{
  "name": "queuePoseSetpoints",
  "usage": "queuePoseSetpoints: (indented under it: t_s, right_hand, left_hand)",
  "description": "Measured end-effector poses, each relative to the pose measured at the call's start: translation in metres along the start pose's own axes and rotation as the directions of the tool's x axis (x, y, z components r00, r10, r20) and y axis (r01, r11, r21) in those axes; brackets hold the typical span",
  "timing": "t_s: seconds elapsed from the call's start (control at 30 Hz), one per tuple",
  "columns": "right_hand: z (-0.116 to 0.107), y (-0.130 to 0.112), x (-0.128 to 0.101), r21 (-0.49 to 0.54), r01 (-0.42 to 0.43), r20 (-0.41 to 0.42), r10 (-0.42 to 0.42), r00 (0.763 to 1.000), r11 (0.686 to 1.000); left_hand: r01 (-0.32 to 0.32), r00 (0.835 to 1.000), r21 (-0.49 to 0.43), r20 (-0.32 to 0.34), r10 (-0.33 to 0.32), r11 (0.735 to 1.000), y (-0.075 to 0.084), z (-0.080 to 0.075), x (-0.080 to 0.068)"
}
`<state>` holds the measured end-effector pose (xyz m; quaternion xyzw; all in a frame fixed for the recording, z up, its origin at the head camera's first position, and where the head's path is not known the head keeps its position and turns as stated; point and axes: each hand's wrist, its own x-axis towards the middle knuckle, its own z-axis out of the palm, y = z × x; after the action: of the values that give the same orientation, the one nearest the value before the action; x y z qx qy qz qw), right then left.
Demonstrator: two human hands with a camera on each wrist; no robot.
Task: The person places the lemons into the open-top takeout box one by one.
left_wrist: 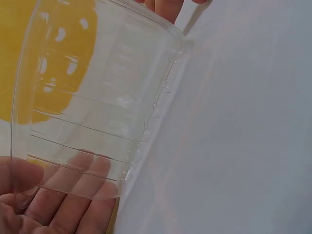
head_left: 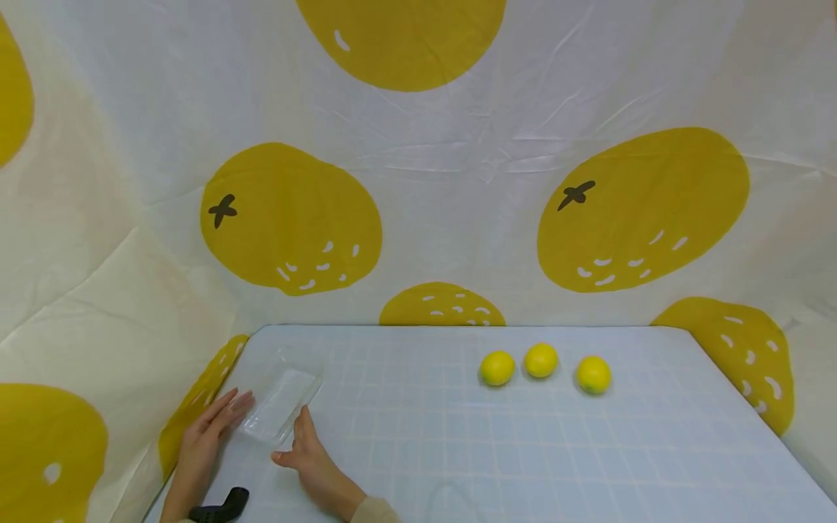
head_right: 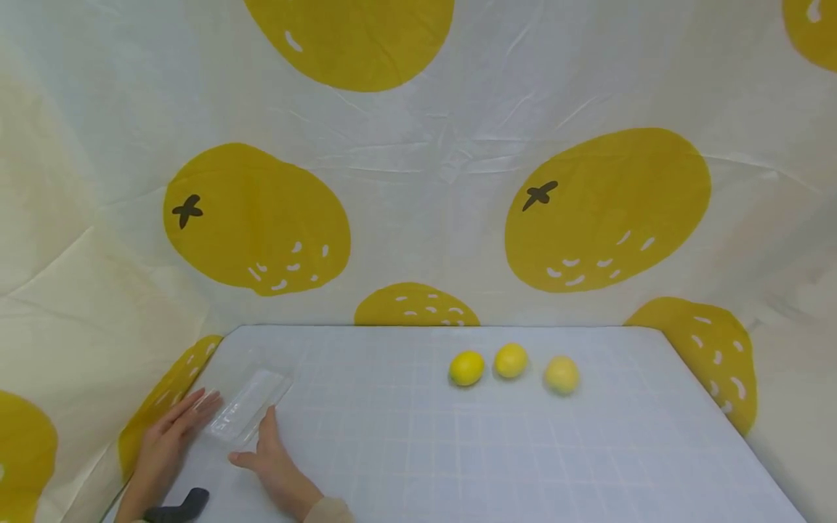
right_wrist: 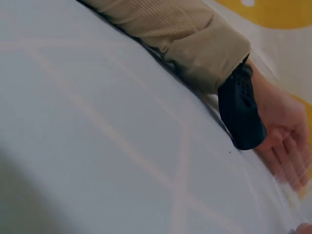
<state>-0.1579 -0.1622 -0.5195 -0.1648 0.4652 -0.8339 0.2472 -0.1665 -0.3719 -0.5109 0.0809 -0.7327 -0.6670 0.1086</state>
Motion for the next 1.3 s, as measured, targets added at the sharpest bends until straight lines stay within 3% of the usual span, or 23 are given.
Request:
queuePoseSetpoints:
  t_s: [0.1, 0.3, 0.43, 0.73, 1.3]
  right_hand:
    - [-0.002, -0.001, -0.002, -0.018, 0.006, -0.005, -0.006, 1.0, 1.0]
    - [-0.006, -0.005, -0.01, -0.037, 0.032, -0.017, -0.033, 0.999, 0.999]
    - [-0.01, -0.009, -0.016, -0.066, 0.046, -0.018, -0.047, 0.999, 0.997]
    - [-0.032, -0.018, -0.031, -0.15, 0.046, -0.007, -0.048, 0.999, 0.988]
    - [-0.08, -0.043, -0.063, -0.214, 0.089, 0.08, -0.074, 0.994, 0.973]
  left_hand:
    - [0.008, 1.0, -0.039, -0.004, -0.008, 0.999, 0.001, 0.002, 0.0]
    - [0.079, 0.996, -0.09, -0.024, -0.082, 0.993, 0.002, 0.01, 0.001]
    - [0.085, 0.996, -0.148, -0.015, -0.088, 0.985, 0.002, 0.015, -0.003]
    - [0.13, 0.99, -0.235, -0.024, -0.139, 0.963, 0.004, 0.038, -0.009]
    - [0.203, 0.979, -0.179, 0.069, -0.194, 0.963, 0.011, 0.08, -0.031]
